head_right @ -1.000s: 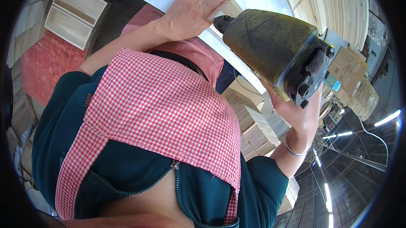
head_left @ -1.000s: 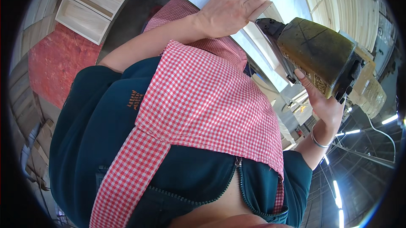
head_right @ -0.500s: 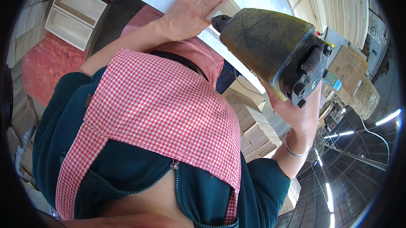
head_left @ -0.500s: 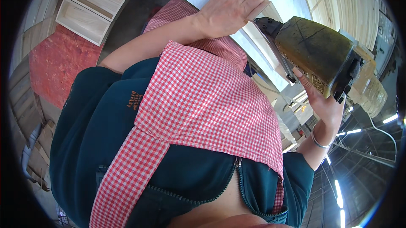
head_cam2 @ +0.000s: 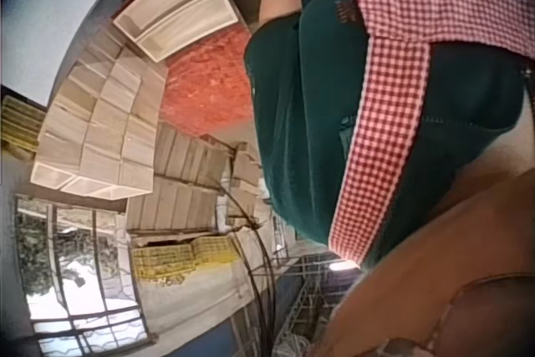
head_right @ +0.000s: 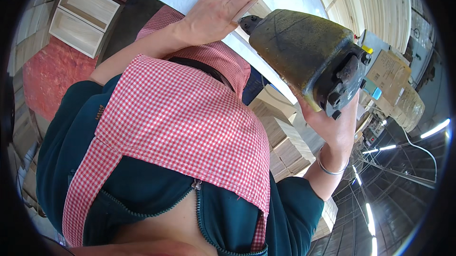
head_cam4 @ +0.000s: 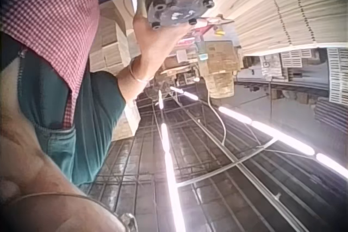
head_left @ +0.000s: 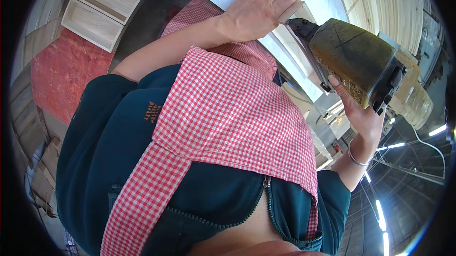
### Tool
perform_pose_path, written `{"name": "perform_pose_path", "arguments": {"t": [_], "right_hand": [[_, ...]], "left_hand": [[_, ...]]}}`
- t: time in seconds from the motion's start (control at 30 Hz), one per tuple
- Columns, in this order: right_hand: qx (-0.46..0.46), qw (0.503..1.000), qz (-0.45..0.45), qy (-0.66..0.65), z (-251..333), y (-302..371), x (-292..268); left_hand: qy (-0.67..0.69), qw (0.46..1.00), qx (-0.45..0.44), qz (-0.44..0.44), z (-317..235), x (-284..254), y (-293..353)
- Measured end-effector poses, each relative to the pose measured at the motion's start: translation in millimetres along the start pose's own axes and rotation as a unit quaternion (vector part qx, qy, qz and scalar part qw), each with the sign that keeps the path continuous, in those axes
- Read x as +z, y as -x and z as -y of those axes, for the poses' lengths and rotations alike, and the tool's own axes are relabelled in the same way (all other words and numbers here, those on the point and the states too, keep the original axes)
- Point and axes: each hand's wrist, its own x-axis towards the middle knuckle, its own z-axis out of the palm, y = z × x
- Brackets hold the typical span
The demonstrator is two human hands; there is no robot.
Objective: Assembling small wooden boxes using wood glue and a pneumatic nail gun.
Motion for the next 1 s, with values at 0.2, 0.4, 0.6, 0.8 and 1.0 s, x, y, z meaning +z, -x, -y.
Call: {"name": "perform_pose_path", "arguments": {"t": [0.2, 0.4, 0.6, 0.8, 1.0], "right_hand": [[-0.052, 0.998, 0.030, 0.007, 3.7, -4.2, -4.2], [-0.018, 0.999, 0.027, 0.012, 7.1, -2.8, -4.5], [-0.015, 0.997, -0.072, -0.031, 9.2, -2.5, 5.2], [0.344, 0.911, -0.222, -0.048, -4.4, 25.4, -7.7], [0.452, 0.866, -0.201, -0.072, -122.1, 124.5, 21.3]], "left_hand": [[0.017, 1.000, -0.016, 0.011, -1.5, 0.8, -0.2], [-0.023, 0.999, 0.007, -0.023, -5.7, -9.1, -1.7], [0.006, 1.000, 0.023, -0.019, -4.2, -10.6, -3.7], [0.021, 0.998, -0.023, 0.059, -6.0, -26.8, -18.4], [-0.057, 0.959, -0.057, 0.272, 20.0, -65.8, -48.3]]}}
